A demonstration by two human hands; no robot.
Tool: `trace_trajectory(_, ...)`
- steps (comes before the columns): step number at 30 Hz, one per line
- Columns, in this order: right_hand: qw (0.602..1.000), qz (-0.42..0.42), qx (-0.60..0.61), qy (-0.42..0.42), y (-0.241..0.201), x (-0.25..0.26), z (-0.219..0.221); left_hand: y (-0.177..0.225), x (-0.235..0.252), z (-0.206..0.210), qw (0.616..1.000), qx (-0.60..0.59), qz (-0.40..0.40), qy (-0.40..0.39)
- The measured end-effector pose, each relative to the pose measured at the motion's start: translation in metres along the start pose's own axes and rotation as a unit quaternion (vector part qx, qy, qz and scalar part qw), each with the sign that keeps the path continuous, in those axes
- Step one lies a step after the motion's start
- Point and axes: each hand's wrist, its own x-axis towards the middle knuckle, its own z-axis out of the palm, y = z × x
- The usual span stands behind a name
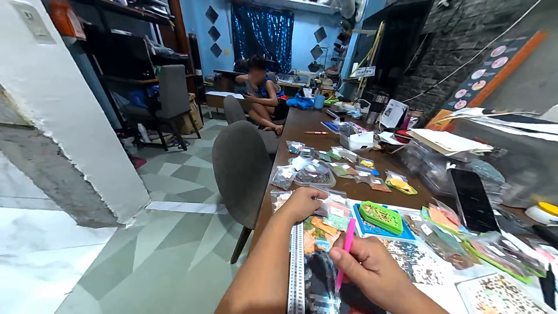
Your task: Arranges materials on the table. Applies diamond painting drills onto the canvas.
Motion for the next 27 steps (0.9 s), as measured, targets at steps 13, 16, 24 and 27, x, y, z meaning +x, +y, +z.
trace_trajectory(13, 0.997, -0.036, 0.035, 0.056, 0.009, -0.010, 0.024, 0.003, -0.003, 0.000, 1.000, 0.006, 0.003, 0.003)
trace_trajectory(16, 0.997, -0.042, 0.031, 0.056, 0.008, -0.011, 0.026, 0.003, -0.002, 0.000, 1.000, 0.006, 0.003, -0.001)
trace_trajectory(24, 0.997, -0.036, 0.033, 0.055, 0.007, -0.011, 0.030, 0.000, -0.001, 0.001, 1.000, 0.005, 0.016, 0.003)
trace_trajectory(27, 0.997, -0.039, 0.036, 0.049, 0.007, -0.011, 0.031, 0.001, -0.001, 0.001, 1.000, 0.006, 0.014, 0.003)
